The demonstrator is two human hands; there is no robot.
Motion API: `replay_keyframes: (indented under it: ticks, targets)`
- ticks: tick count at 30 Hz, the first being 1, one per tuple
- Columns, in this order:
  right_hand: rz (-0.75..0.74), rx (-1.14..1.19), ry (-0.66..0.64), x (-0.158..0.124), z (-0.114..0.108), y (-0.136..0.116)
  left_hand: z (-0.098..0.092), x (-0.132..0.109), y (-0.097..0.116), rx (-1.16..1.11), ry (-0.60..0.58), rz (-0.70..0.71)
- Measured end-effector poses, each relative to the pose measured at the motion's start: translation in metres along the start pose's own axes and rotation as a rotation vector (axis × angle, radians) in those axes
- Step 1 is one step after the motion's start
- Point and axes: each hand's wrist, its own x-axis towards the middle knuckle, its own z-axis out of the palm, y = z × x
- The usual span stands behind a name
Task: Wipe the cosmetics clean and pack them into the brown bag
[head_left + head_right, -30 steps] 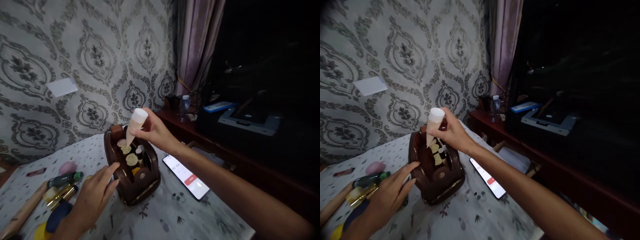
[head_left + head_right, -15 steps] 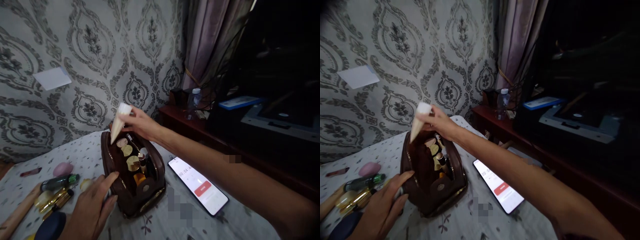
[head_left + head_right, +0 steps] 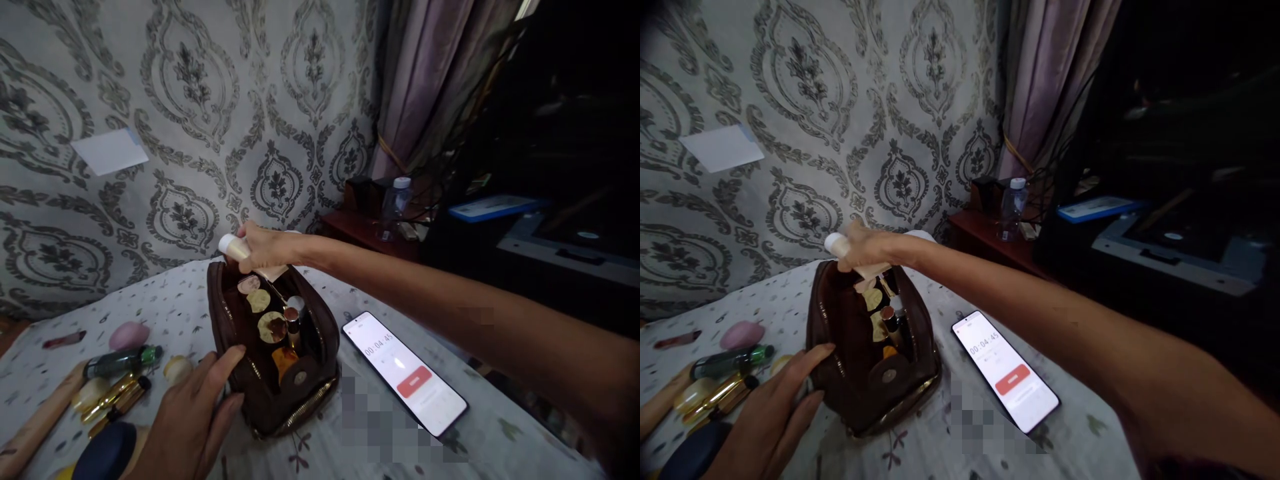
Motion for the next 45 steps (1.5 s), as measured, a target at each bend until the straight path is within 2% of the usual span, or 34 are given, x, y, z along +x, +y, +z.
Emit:
replay_keyframes:
  ticks: [2,3,8,11,16,21,25,32,34,38,45]
  targets:
    - [-0.064,-0.47,-0.064,0.005,-0.001,-0.005,0.0,-0.001,0.0,-0.015,-0.016,-0.015]
    - [-0.087,-0.586,-0.109,0.007,-0.001,-0.009,0.0,-0.002,0.0,-0.024,-0.027,-0.026]
    - [-0.168,-0.912,-0.344,0.006,0.008,-0.025,0.0,-0.002,0.0,-0.063,-0.069,-0.071]
    - [-0.185,-1.014,-0.384,0.009,0.018,-0.028,0.001,-0.002,0.0,-0.059,-0.041,-0.055]
    - [-0.195,-1.087,-0.32,0.03,0.031,-0.022,0.003,-0.004,-0.001,-0.06,-0.048,-0.057]
    - [-0.336,-1.13,-0.259,0.047,0.031,-0.003,0.005,-0.006,-0.002,-0.066,-0.069,-0.071]
    - [-0.338,-1.179,-0.214,0.048,0.032,0.002,0.006,-0.007,-0.004,-0.077,-0.078,-0.074]
    - [-0.264,-1.139,-0.136,0.04,0.032,-0.008,0.005,-0.007,-0.004,-0.082,-0.064,-0.078]
    - [-0.254,-1.094,-0.164,0.039,0.03,-0.013,0.004,-0.006,-0.002,-0.081,-0.052,-0.068]
    - [-0.221,-1.082,-0.313,0.036,0.029,-0.023,0.003,-0.005,-0.001,-0.068,-0.052,-0.077]
    - [-0.215,-0.991,-0.359,0.029,0.039,-0.018,0.007,-0.008,-0.002,-0.055,-0.057,-0.078]
